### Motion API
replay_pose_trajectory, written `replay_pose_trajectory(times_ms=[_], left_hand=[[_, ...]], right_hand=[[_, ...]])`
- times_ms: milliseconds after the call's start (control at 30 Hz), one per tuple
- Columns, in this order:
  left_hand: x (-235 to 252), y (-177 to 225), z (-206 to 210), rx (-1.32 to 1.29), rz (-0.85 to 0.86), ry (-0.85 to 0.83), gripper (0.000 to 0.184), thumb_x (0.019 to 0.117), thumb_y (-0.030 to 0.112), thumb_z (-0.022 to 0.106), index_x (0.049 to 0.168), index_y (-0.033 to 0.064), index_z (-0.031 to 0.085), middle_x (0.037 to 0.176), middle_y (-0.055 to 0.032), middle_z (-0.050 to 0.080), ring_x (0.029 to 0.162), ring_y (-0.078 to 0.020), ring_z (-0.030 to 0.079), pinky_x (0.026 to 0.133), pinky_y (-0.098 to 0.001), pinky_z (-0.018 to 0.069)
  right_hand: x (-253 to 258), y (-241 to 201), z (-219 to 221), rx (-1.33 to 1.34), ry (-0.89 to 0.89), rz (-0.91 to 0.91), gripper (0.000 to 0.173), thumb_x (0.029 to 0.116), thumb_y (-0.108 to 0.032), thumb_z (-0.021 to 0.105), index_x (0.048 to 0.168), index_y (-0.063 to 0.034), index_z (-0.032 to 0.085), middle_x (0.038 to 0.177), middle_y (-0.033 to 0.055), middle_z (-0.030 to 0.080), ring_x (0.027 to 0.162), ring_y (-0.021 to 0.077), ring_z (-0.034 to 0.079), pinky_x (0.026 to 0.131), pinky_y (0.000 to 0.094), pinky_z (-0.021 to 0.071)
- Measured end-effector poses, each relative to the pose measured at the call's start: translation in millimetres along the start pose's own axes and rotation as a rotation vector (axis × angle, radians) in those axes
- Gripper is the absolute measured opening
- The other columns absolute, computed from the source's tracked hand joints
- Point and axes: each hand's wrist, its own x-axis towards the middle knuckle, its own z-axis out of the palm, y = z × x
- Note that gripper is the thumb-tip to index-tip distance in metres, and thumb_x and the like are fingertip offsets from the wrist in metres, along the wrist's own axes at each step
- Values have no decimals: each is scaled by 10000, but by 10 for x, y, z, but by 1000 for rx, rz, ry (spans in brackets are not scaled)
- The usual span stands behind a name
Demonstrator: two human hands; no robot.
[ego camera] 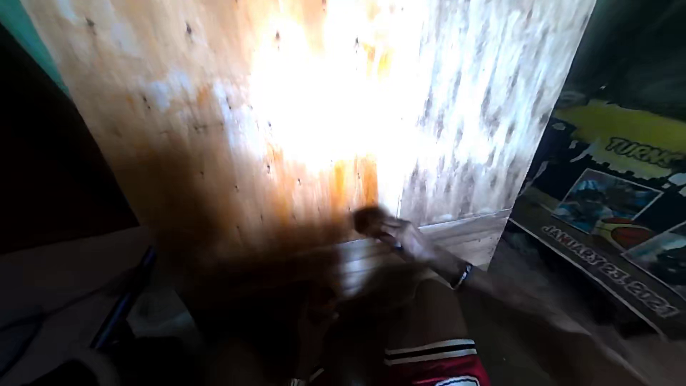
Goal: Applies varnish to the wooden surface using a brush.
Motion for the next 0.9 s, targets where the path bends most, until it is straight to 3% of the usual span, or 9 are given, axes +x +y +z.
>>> replay_pose_trajectory(times_ms=[67,133,267,400,467,567,700,800,900], left_hand=[[-14,28,-15,24,7,-12,865,754,272,917,1473,23,506,1327,-183,651,1220,-262,640,1061,-458,515],[-24,12,-15,45,3,-15,863,747,302,926,1462,33,523,1305,-167,667,1197,-241,656,1046,-444,532],[-20,-51,59,11,35,-14,869,732,261,931,1459,18,522,1306,-165,666,1186,-221,660,1041,-419,540],[-1,-54,143,7,44,-12,898,723,251,934,1475,13,505,1328,-168,655,1212,-220,646,1063,-410,520],[-4,-70,153,33,59,-30,876,735,288,926,1463,18,520,1322,-160,659,1208,-208,648,1060,-402,526],[4,-53,138,75,72,-40,885,735,313,929,1460,16,517,1322,-165,658,1214,-225,645,1063,-424,525],[0,-2,110,95,67,-27,886,729,290,930,1461,7,519,1335,-191,648,1239,-272,630,1073,-455,505],[14,1,83,77,13,-47,916,725,287,932,1478,3,495,1368,-210,621,1269,-289,606,1091,-462,485],[-2,-7,132,76,-26,-39,887,717,278,941,1447,-6,524,1327,-207,644,1233,-282,627,1072,-456,499]], right_hand=[[-306,98,84,61,-7,80,238,1011,-187,615,1169,-62,743,1185,107,740,1107,230,710,1006,412,562],[-156,164,-260,103,16,205,234,1006,-174,646,1183,-49,734,1174,121,731,1027,233,716,955,446,579],[920,442,-1392,-69,342,81,230,1009,-169,623,1143,-20,736,1165,169,729,1071,279,713,980,498,562],[1866,665,-2033,-222,695,-21,236,1023,-262,600,1088,-88,746,1025,57,747,957,146,714,894,389,573],[1757,563,-1874,-203,655,-57,204,1021,-196,591,1072,-83,753,1060,64,742,1013,148,704,932,370,569],[799,330,-1054,-145,349,-41,210,994,-90,572,1112,-8,725,1159,159,715,1144,276,671,1021,461,543],[-389,231,1,-44,-49,-8,190,946,-87,665,1113,-65,753,1148,116,728,1064,270,702,936,443,579],[-149,149,-280,88,-81,143,198,986,-124,662,1160,-71,742,1167,118,730,1013,252,720,938,465,581],[704,286,-1040,91,152,180,224,986,-183,669,1103,-8,745,1032,171,742,926,277,722,894,506,569]])
